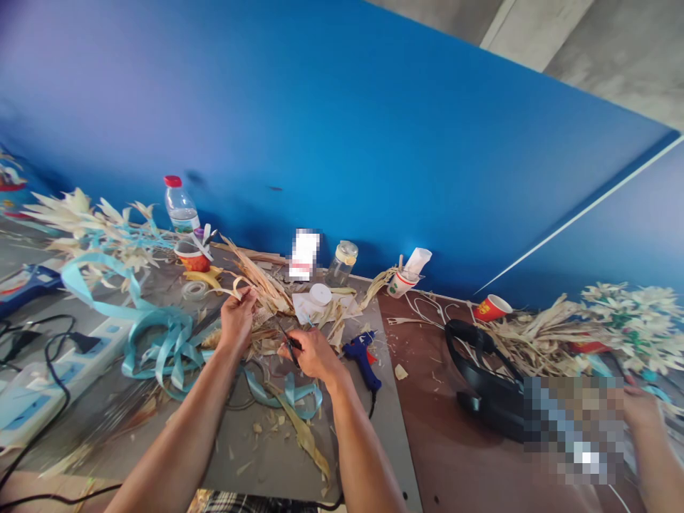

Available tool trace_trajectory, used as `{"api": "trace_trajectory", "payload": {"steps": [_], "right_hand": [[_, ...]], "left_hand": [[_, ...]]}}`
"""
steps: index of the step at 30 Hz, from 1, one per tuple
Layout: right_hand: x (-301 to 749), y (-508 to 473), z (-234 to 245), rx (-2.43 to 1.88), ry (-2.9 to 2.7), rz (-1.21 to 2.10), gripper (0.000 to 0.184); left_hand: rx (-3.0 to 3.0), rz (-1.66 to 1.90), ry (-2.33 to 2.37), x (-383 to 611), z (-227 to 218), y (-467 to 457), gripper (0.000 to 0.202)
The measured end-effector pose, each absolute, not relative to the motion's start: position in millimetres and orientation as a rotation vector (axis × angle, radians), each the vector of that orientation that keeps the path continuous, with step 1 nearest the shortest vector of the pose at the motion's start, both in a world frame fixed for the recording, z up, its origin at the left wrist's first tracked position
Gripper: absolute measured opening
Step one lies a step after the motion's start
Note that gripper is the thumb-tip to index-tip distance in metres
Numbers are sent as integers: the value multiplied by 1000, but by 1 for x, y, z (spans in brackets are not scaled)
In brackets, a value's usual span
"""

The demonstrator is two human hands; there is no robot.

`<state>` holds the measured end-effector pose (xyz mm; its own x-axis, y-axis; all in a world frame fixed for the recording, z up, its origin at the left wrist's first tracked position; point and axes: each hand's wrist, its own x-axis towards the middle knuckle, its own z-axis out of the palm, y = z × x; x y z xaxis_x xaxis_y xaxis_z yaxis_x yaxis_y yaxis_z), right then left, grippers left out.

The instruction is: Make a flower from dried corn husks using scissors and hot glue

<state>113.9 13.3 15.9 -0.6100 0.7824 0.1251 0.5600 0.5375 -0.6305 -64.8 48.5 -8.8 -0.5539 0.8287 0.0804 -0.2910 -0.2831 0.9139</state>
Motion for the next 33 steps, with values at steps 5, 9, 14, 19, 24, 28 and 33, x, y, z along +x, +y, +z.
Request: {"api": "trace_trajectory", "payload": {"steps": [5, 9, 14, 19, 24, 28, 33], "right_hand": [[115, 14, 16, -1111, -2353, 811, 22], [115, 14, 14, -1142, -2290, 938, 22], [115, 13, 14, -1105, -2169, 1144, 24], [116, 11, 17, -1047, -1969, 1431, 30], [117, 10, 20, -992, -1857, 1597, 31], [117, 10, 21, -988, -1813, 1635, 30], [118, 10, 20, -999, -1817, 1644, 32]], "left_hand": [[742, 1923, 1214, -66, -12, 51, 32], [724, 1924, 1172, -65, -13, 51, 34], [694, 1981, 1113, -65, -13, 51, 35], [724, 2018, 1007, -64, -10, 51, 29], [635, 2008, 789, -62, -3, 48, 25], [540, 1993, 702, -62, 5, 44, 27], [535, 1985, 719, -63, 9, 41, 27]]}}
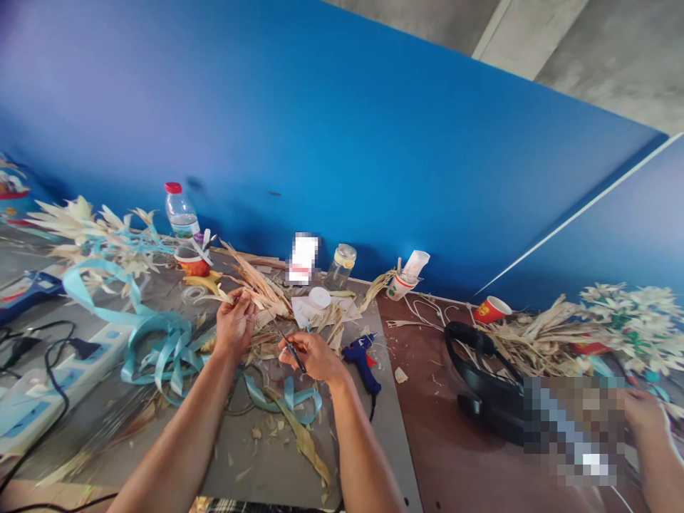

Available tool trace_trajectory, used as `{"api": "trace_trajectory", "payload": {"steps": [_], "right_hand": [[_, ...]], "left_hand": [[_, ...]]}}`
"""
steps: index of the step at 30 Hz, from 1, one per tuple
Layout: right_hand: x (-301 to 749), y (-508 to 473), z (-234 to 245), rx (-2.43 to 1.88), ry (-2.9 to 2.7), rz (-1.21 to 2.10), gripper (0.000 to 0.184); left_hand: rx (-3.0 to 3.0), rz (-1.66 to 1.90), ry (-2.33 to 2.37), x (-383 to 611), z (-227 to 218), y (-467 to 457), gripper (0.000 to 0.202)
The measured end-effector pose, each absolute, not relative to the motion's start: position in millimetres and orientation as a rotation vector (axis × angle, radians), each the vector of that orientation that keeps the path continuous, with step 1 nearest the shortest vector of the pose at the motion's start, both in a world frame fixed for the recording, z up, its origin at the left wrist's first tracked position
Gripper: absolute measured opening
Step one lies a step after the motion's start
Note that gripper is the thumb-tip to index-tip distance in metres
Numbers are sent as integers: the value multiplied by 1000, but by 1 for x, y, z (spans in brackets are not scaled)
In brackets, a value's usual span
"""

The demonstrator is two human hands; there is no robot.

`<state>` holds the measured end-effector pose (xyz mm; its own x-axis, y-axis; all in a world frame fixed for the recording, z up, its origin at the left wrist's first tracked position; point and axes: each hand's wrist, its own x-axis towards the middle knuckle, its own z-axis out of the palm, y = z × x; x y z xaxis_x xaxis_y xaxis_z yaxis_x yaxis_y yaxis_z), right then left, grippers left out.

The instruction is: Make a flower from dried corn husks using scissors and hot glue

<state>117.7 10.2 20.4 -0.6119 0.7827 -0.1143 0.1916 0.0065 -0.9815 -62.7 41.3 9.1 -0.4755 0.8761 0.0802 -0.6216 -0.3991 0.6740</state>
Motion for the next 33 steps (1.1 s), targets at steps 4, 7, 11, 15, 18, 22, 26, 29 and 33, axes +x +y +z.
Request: {"api": "trace_trajectory", "payload": {"steps": [4, 7, 11, 15, 18, 22, 26, 29, 33], "right_hand": [[117, 10, 21, -997, -1814, 1629, 34], [116, 10, 22, -1018, -1818, 1609, 36], [117, 11, 21, -1000, -1832, 1583, 35], [118, 13, 17, -1007, -1815, 1556, 37], [117, 14, 14, -1031, -1795, 1534, 41], [115, 14, 14, -1059, -1815, 1486, 45], [114, 14, 10, -1084, -1882, 1377, 44], [114, 14, 7, -1095, -1944, 1284, 42], [113, 14, 7, -1098, -1997, 1229, 41]], "left_hand": [[559, 1979, 760, -62, 6, 43, 29], [609, 1968, 795, -60, 2, 45, 30], [676, 1921, 809, -56, 1, 43, 25], [685, 1832, 801, -53, 1, 42, 25], [678, 1794, 800, -53, 1, 42, 27], [708, 1764, 848, -52, 2, 42, 29], [716, 1742, 874, -51, 3, 41, 32], [717, 1722, 903, -52, 3, 41, 36], [726, 1724, 919, -53, 2, 41, 35]]}}
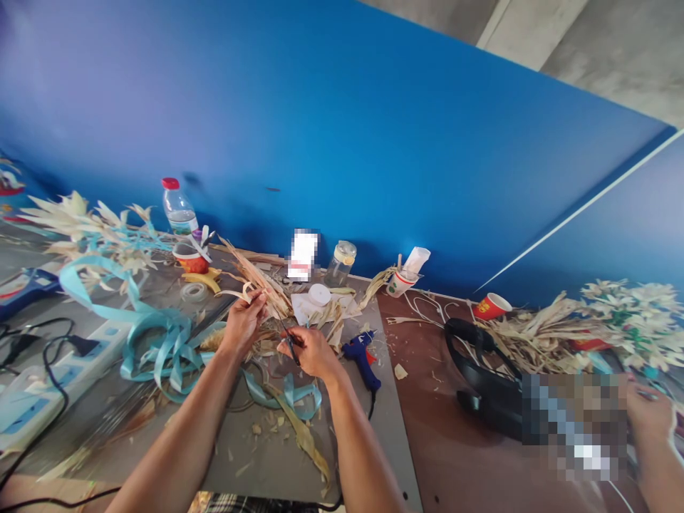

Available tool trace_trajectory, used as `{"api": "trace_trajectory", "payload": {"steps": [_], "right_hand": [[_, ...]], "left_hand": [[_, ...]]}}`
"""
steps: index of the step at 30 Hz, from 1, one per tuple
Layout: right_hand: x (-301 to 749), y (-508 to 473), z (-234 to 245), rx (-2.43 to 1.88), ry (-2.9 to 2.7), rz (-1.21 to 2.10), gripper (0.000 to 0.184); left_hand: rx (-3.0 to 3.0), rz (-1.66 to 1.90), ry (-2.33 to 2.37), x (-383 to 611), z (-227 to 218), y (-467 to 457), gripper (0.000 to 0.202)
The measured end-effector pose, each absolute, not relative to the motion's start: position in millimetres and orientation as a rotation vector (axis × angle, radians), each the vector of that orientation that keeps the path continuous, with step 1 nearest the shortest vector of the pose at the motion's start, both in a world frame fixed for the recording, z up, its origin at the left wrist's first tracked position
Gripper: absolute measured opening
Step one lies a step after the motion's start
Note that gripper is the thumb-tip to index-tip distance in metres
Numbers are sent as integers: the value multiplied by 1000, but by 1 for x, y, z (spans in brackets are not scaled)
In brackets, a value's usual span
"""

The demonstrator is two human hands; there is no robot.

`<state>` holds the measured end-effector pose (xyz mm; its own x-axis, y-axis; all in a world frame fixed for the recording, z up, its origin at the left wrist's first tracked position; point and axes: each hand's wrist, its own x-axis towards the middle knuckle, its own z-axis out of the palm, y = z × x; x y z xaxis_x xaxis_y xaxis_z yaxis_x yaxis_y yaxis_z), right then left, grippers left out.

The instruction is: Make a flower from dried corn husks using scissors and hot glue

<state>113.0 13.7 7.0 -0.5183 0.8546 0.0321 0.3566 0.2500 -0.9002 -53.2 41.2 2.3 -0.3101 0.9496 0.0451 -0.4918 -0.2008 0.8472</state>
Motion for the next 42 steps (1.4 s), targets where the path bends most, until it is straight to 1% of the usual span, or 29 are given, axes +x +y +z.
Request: {"api": "trace_trajectory", "payload": {"steps": [4, 13, 22, 28, 33, 39, 42], "right_hand": [[112, 12, 8, -1113, -2055, 1148, 38], [108, 13, 12, -1103, -2176, 915, 30], [104, 13, 5, -1146, -2153, 818, 26], [105, 14, 9, -1131, -2210, 757, 24], [106, 14, 12, -1171, -2276, 635, 20], [103, 14, 4, -1244, -2253, 500, 13], [104, 15, 0, -1305, -2213, 466, 16]], "left_hand": [[717, 1744, 894, -52, 0, 43, 34], [674, 1758, 946, -52, -2, 46, 37], [688, 1723, 1006, -48, -1, 42, 43], [770, 1692, 1042, -48, -4, 42, 44], [788, 1687, 1076, -49, -4, 43, 43], [869, 1669, 1130, -49, -8, 43, 47], [899, 1633, 1167, -47, -14, 45, 48]]}}
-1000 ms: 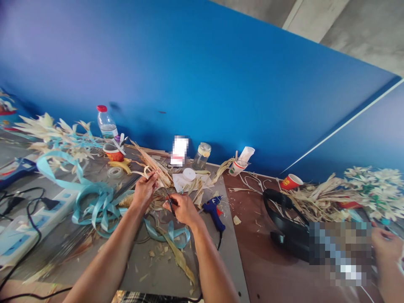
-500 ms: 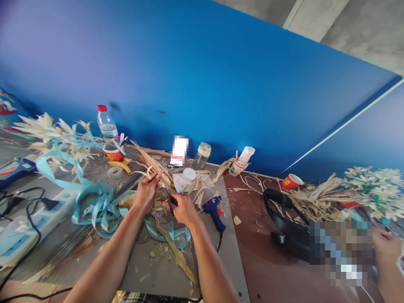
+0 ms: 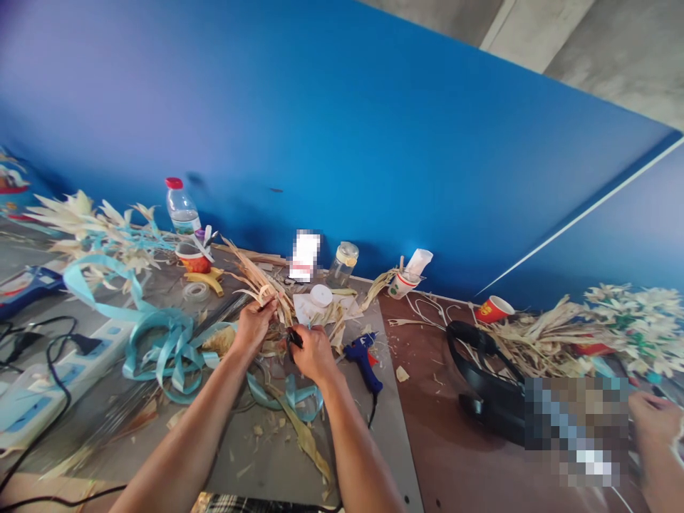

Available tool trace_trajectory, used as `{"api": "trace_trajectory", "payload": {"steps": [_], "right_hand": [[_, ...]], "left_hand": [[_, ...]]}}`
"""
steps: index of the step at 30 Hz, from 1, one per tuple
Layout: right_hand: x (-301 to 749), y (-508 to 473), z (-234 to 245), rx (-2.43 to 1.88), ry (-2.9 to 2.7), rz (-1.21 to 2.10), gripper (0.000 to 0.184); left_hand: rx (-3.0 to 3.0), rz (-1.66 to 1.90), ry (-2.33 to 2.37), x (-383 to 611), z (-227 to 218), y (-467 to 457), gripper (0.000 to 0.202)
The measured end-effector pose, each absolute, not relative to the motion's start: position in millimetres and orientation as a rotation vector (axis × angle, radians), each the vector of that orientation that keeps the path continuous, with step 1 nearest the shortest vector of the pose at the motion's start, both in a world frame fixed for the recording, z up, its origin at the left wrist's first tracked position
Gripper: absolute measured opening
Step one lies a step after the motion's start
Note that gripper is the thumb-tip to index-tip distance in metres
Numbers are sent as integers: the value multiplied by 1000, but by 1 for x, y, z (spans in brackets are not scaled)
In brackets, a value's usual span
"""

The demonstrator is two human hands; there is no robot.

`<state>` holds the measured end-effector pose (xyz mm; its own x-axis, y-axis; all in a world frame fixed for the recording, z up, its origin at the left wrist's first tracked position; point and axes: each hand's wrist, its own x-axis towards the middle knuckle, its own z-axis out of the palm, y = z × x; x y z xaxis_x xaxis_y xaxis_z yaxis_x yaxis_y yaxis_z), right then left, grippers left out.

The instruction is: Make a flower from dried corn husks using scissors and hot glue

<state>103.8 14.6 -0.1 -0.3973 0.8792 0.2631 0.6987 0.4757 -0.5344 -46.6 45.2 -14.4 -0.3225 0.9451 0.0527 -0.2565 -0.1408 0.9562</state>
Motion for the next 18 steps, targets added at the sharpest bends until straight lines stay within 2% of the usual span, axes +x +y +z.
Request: {"api": "trace_trajectory", "payload": {"steps": [18], "right_hand": [[107, 16, 5, -1353, -2319, 393, 15]], "left_hand": [[875, 1557, 1218, -50, -18, 48, 34]]}}
